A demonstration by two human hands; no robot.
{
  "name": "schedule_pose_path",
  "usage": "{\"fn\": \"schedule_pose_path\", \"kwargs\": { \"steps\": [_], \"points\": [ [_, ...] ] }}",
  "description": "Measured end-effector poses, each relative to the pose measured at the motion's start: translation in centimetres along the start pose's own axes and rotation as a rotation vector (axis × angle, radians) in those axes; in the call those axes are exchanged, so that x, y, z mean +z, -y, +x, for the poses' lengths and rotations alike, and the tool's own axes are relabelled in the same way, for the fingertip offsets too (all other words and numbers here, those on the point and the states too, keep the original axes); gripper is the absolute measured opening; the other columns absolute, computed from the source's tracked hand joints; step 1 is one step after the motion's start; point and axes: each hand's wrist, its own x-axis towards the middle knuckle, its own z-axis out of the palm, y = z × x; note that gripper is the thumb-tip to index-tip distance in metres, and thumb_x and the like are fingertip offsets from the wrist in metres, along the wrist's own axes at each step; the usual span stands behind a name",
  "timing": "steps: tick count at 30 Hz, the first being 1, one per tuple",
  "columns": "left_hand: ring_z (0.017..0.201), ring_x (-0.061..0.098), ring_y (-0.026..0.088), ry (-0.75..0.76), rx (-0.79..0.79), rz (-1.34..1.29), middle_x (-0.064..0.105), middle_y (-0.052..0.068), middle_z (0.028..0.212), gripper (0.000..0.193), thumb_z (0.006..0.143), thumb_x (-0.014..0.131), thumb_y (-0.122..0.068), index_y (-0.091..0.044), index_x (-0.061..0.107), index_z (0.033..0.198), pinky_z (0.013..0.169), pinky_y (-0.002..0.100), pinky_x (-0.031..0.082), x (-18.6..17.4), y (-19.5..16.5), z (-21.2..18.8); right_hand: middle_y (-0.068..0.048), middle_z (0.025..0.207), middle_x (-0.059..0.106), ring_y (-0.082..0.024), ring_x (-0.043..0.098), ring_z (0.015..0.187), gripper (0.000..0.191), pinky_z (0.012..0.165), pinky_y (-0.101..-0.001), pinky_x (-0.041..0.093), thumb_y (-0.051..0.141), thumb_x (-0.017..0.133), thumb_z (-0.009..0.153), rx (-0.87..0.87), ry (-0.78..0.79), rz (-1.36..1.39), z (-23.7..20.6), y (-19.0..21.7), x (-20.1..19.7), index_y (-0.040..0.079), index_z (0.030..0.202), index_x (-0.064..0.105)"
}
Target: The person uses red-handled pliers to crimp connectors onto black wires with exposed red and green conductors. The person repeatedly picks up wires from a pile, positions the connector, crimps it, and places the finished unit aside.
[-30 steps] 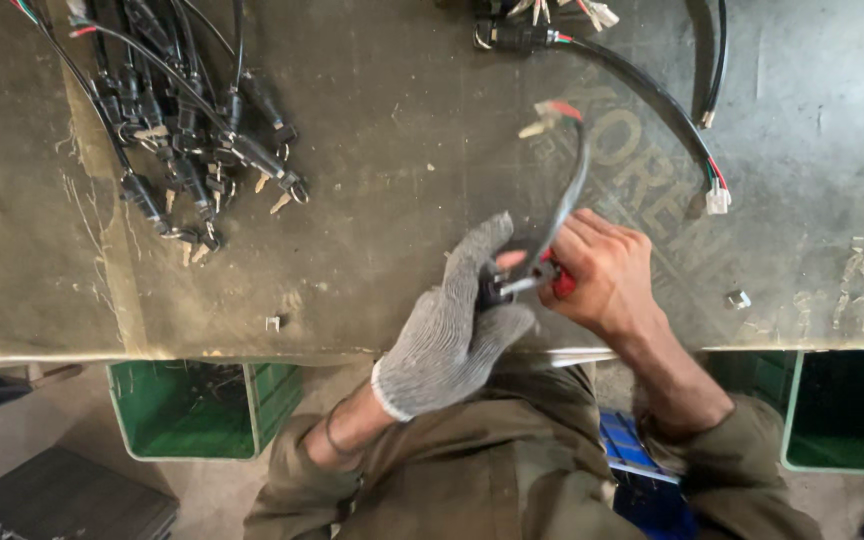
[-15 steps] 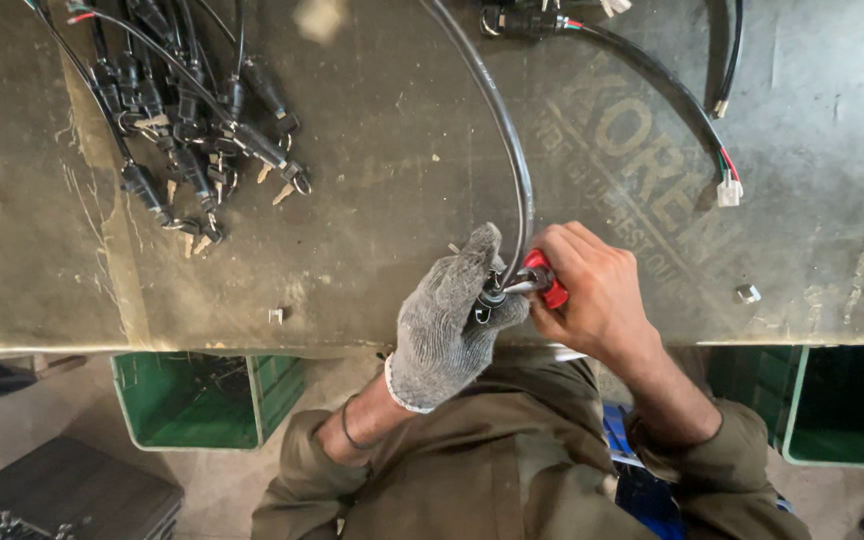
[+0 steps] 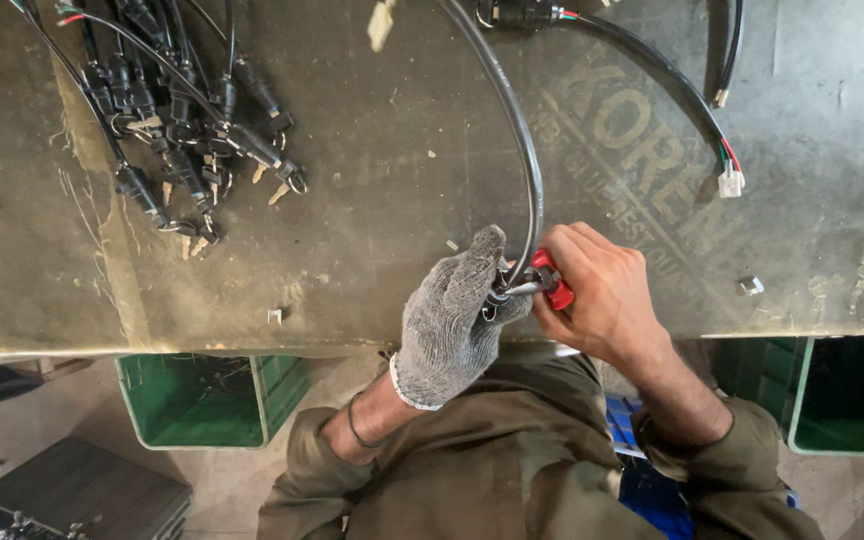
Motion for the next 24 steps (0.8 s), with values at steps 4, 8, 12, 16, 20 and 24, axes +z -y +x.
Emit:
{"fn": "schedule_pose_path", "kwargs": {
  "steps": [4, 8, 12, 16, 20, 24],
  "points": [
    [0.098, 0.066, 0.030, -0.007, -0.014, 0.074, 0.072, 0.009, 0.113, 0.067, 0.090, 0.082, -0.011, -0.006, 0.050, 0.149, 0.085, 0.041, 0.055, -0.2, 0.1, 0.0, -0.008, 0.075, 0.059, -0.031, 0.061, 0.072, 0.032, 0.061, -0.0423, 0.046, 0.022, 0.082, 0.085, 0.068, -0.032, -0.065, -0.3, 0.3, 0.5, 0.009, 0.082, 0.053],
    [0.097, 0.069, 0.025, -0.012, -0.006, -0.070, 0.073, 0.006, 0.116, 0.065, 0.095, 0.079, -0.010, -0.008, 0.048, 0.152, 0.084, 0.036, 0.057, -0.4, 0.0, 0.1, -0.009, 0.080, 0.061, -0.031, 0.063, 0.075, 0.026, 0.063, -0.0418, 0.047, 0.017, 0.080, 0.080, 0.049, -0.059, -0.015, -0.4, 1.0, -0.2, 0.008, 0.093, 0.059],
    [0.095, 0.067, 0.030, 0.014, -0.049, -0.065, 0.068, 0.011, 0.110, 0.070, 0.090, 0.081, -0.010, -0.006, 0.047, 0.151, 0.082, 0.040, 0.055, 0.2, -0.2, 0.1, -0.014, 0.091, 0.062, -0.035, 0.063, 0.081, 0.035, 0.064, -0.0414, 0.050, 0.009, 0.068, 0.069, -0.109, -0.134, 0.133, -0.5, 1.0, -1.1, 0.002, 0.101, 0.056],
    [0.100, 0.066, 0.030, 0.027, 0.015, -0.020, 0.069, 0.010, 0.116, 0.073, 0.091, 0.080, -0.010, -0.008, 0.045, 0.154, 0.086, 0.042, 0.055, 0.3, -0.3, 0.1, -0.009, 0.080, 0.060, -0.031, 0.064, 0.078, 0.029, 0.063, -0.0423, 0.047, 0.019, 0.079, 0.075, 0.092, -0.021, -0.061, -0.8, 0.5, -0.4, 0.007, 0.089, 0.056],
    [0.100, 0.066, 0.031, 0.003, -0.010, -0.011, 0.069, 0.010, 0.117, 0.072, 0.092, 0.081, -0.012, -0.010, 0.046, 0.154, 0.086, 0.042, 0.055, 0.3, -0.4, 0.0, -0.007, 0.076, 0.060, -0.029, 0.064, 0.076, 0.030, 0.063, -0.0432, 0.047, 0.021, 0.083, 0.080, 0.198, -0.060, -0.163, -1.2, 0.5, 0.4, 0.010, 0.082, 0.055],
    [0.098, 0.066, 0.032, 0.021, 0.011, -0.003, 0.068, 0.012, 0.117, 0.074, 0.090, 0.082, -0.015, -0.007, 0.044, 0.153, 0.084, 0.043, 0.054, 0.7, -0.5, 0.0, -0.010, 0.083, 0.060, -0.033, 0.063, 0.081, 0.032, 0.066, -0.0433, 0.048, 0.005, 0.075, 0.068, 0.090, -0.093, -0.026, -1.0, 1.0, -0.5, 0.006, 0.096, 0.059]
  ]
}}
